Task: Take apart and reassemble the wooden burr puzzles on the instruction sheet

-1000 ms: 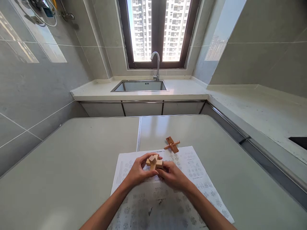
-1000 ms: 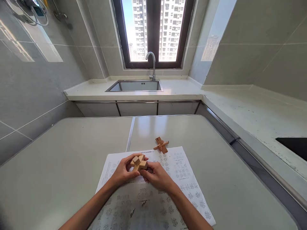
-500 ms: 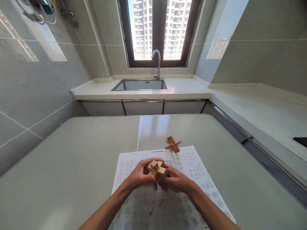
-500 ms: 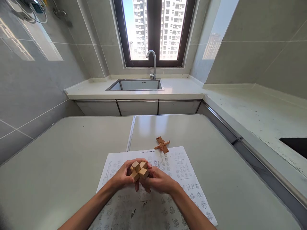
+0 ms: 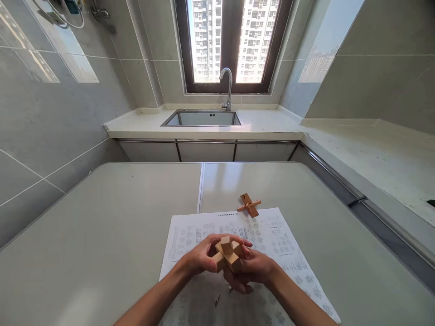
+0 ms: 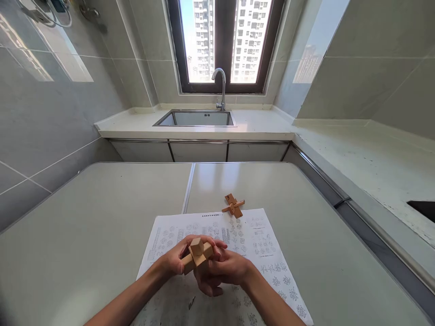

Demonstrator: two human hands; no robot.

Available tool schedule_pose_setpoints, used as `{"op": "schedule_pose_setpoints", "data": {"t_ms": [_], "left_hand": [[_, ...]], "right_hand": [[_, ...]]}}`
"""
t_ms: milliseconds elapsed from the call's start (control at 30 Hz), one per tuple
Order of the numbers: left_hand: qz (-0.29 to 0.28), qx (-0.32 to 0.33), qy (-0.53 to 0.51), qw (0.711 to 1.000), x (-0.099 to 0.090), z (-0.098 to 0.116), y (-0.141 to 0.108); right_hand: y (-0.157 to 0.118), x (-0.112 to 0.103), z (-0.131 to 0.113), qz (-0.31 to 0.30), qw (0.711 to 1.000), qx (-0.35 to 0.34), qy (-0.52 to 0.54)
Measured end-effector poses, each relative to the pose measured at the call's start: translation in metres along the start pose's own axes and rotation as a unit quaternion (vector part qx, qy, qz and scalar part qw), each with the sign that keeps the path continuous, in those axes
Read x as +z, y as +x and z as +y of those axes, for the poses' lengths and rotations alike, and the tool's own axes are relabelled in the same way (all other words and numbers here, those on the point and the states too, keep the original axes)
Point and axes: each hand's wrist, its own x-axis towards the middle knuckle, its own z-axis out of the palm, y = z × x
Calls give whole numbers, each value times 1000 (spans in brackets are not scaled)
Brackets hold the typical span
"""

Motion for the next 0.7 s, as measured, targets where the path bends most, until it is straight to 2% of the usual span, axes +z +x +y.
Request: {"op": "schedule_pose_setpoints", "data": {"t_ms": [67,133,233,333,467,567,700], "left_hand": [[-23,13,-32,999,0,0,-1],[-11,11,-64,998,1,0,-2],[71,-4,-67,995,3,3,-3],[169,17,-12,985,4,2,0],[250,29,39,967,1,-2,3],[274,20,53,960,-2,-3,4],[267,23,32,963,-1,-1,4]], "right_hand": [[1,-2,4,-40,999,0,29],[1,-2,4,-38,998,-22,43],[0,0,-2,58,995,-67,55],[1,4,-11,161,982,-88,42],[4,6,-14,236,967,-94,5],[5,4,-11,240,966,-92,-15],[4,2,-9,214,973,-90,-5]]}}
